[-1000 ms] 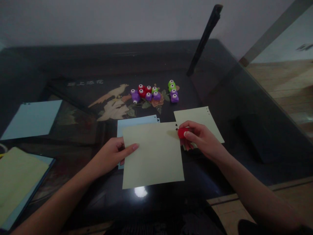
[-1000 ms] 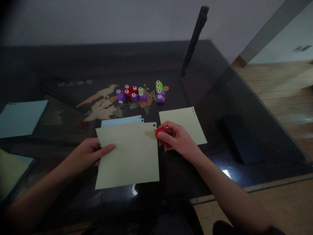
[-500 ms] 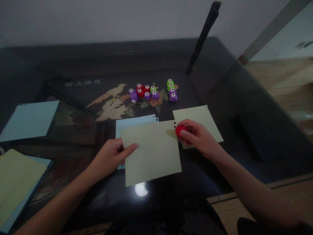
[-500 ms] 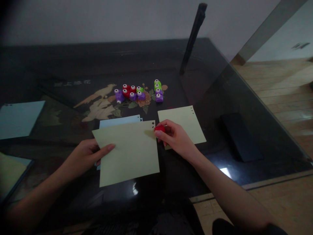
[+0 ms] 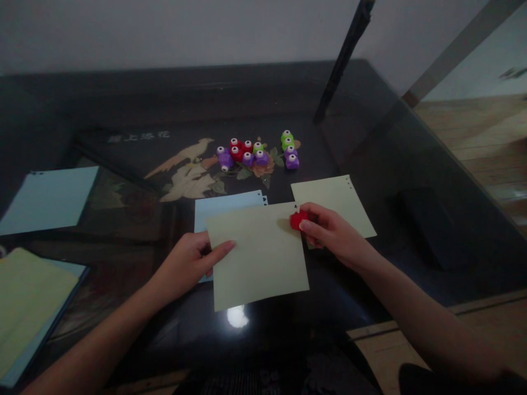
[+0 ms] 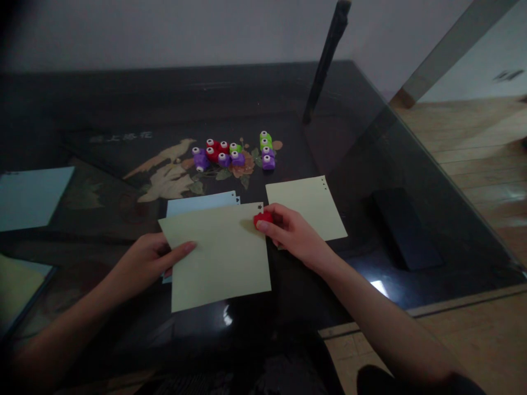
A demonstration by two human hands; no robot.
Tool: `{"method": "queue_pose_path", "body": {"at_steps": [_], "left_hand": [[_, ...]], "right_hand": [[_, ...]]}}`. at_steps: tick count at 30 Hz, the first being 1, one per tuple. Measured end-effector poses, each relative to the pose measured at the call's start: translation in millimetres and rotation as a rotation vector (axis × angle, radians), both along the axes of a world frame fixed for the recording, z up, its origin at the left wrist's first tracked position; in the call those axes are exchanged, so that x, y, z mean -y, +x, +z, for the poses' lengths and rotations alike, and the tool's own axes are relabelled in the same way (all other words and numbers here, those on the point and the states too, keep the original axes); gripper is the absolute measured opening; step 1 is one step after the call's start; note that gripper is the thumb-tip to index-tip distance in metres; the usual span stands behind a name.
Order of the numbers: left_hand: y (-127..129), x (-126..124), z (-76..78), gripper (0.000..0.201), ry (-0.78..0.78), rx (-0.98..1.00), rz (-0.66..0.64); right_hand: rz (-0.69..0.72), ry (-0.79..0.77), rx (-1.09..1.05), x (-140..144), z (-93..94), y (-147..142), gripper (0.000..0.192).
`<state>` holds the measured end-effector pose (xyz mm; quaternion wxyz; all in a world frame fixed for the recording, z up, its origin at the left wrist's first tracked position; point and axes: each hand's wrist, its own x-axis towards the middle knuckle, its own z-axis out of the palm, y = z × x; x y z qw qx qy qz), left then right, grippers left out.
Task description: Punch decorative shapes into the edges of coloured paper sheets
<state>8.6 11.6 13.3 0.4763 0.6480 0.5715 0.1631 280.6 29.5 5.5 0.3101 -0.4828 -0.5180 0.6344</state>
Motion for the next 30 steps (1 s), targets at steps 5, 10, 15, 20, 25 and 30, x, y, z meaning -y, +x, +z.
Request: {"method": "queue_pose_path", "body": {"at_steps": [5, 10, 15, 20, 25, 30], "left_hand": [[-0.6, 0.2, -0.3, 0.032, -0.009, 0.003, -0.005], [-1.2, 0.5, 0.0, 0.031, -0.001, 0.013, -0.002], [-0.5, 0.4, 1.9, 0.031, -0.005, 0.009, -0.013], [-0.6, -0.4, -0.2, 0.033, -0.057, 0.011, 0.005], [-1.8, -0.7, -1.1, 0.035, -0.091, -0.003, 0.008], [-0.2, -1.3, 1.9, 0.034, -0.105, 0.013, 0.003]], "right_hand": [[0.009, -0.036, -0.042, 0.0, 3.2, 0.0, 0.031], [0.012, -0.044, -0.016, -2.0, 5.4, 0.2, 0.03], [0.016, -0.006, 0.016, -1.3, 7.2, 0.2, 0.026], [0.01, 0.02, -0.007, -0.1, 5.3, 1.2, 0.025], [-0.004, 0.035, -0.039, 0.5, 1.7, 1.5, 0.025], [-0.003, 0.039, -0.029, 1.0, 0.5, 1.5, 0.024]]}}
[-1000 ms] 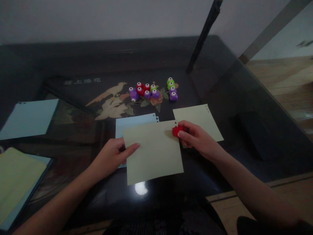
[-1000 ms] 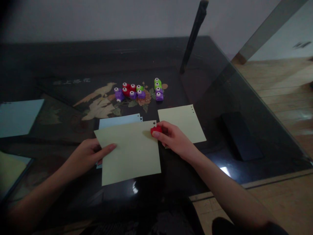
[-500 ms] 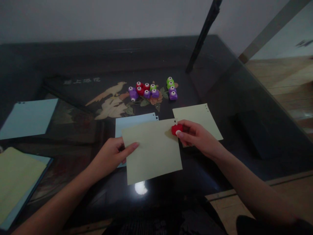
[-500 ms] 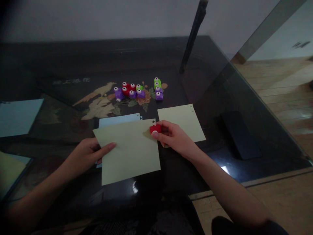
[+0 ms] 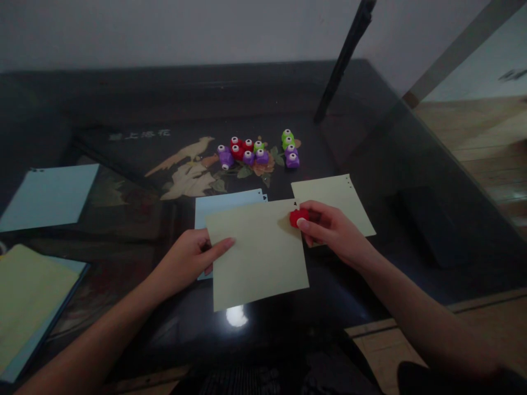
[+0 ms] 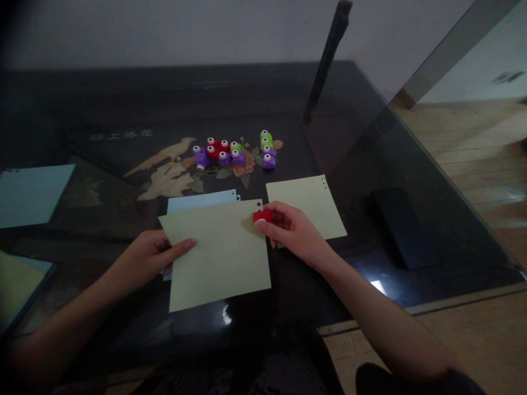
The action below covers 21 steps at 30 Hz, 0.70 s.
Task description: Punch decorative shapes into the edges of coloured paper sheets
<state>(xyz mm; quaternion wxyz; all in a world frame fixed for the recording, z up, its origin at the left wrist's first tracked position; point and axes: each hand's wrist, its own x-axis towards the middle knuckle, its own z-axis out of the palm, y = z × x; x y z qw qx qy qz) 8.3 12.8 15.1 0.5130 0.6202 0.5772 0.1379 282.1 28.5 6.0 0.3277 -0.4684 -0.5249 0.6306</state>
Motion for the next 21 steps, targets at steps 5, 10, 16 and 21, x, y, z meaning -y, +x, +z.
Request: {"method": "queue_pose_path", "body": {"at_steps": [5, 10, 16, 21], "left_hand": [[2.0, -1.1, 1.8, 0.035, -0.012, 0.006, -0.011], [1.8, -1.1, 1.3, 0.035, -0.021, 0.018, -0.001], [2.9, -1.0, 2.5, 0.034, -0.031, 0.048, 0.005], [2.2, -0.3, 1.3, 0.034, -0.034, 0.044, 0.016]], "right_hand": [[-0.027, 0.015, -0.002, -0.1, 0.6, -2.5, 0.026], [-0.038, 0.024, 0.009, 0.2, 0.9, -3.5, 0.024], [-0.048, 0.025, 0.01, 0.9, 0.1, -3.9, 0.026], [-0.043, 0.026, -0.003, 1.5, -0.2, -4.5, 0.024]]}}
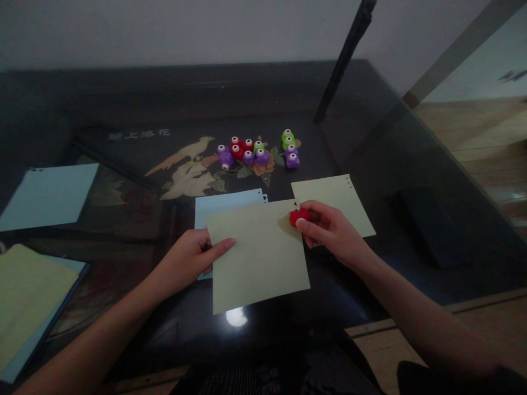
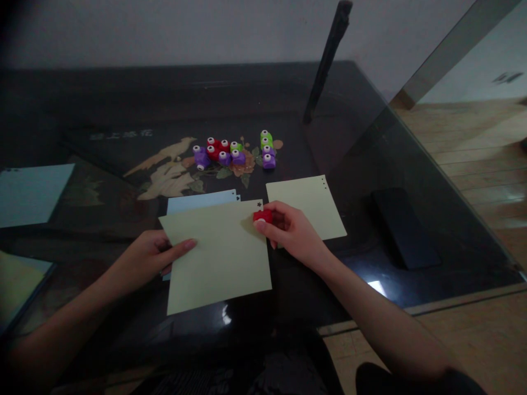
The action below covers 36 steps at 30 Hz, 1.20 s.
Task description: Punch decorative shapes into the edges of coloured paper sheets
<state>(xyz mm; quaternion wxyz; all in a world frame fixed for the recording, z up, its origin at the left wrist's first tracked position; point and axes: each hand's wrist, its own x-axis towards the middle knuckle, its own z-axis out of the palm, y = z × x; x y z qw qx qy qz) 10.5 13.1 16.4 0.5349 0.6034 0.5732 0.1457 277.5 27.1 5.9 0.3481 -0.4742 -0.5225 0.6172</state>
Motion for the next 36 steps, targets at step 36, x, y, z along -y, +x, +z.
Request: {"method": "queue_pose_path", "body": {"at_steps": [36], "left_hand": [[-1.3, 1.1, -2.5, 0.034, -0.027, -0.004, -0.002]], "right_hand": [[-0.002, 0.005, -0.013, 0.5, 0.0, -0.4, 0.023]]}}
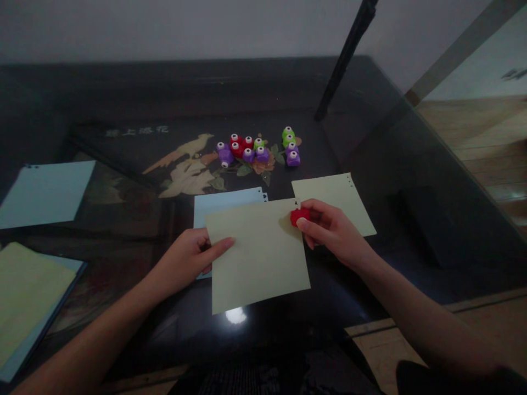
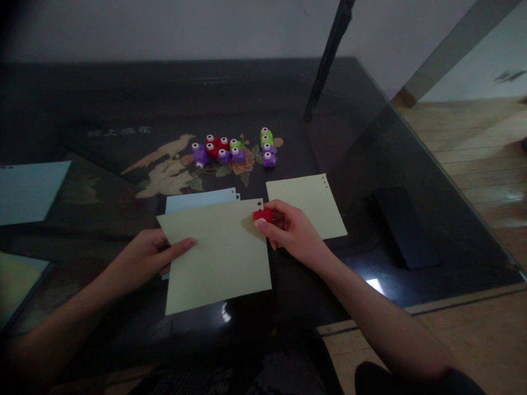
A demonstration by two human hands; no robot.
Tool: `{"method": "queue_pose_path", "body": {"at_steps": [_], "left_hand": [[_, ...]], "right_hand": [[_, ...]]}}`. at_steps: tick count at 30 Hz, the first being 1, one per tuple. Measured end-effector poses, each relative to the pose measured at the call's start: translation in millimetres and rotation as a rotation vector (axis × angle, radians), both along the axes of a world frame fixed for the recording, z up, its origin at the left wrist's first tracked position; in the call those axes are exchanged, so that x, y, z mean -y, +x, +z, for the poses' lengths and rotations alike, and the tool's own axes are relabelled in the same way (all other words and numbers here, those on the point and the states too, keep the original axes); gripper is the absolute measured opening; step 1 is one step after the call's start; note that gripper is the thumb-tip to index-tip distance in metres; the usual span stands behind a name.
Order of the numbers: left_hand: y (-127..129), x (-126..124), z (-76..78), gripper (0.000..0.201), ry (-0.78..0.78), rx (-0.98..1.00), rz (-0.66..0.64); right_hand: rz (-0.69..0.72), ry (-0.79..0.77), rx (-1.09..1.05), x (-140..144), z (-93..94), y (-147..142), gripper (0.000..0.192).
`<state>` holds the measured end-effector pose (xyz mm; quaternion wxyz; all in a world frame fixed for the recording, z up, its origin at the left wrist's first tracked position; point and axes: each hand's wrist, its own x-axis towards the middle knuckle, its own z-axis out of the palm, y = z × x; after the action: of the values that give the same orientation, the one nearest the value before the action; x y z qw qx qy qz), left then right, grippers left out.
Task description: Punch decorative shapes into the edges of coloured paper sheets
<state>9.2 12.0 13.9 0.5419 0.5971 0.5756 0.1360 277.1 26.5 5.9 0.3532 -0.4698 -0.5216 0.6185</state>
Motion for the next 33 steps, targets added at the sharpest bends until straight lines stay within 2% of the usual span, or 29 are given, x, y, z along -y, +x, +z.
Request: {"method": "queue_pose_path", "body": {"at_steps": [20, 33], "left_hand": [[-0.3, -0.5, -0.1, 0.034, 0.021, -0.022, -0.01], [2.1, -1.1, 1.8, 0.032, 0.047, 0.006, -0.029]], "right_hand": [[0.013, 0.013, 0.004, -0.7, 1.7, 0.3, 0.02], [-0.013, -0.032, -0.031, -0.9, 0.9, -1.1, 0.019]]}}
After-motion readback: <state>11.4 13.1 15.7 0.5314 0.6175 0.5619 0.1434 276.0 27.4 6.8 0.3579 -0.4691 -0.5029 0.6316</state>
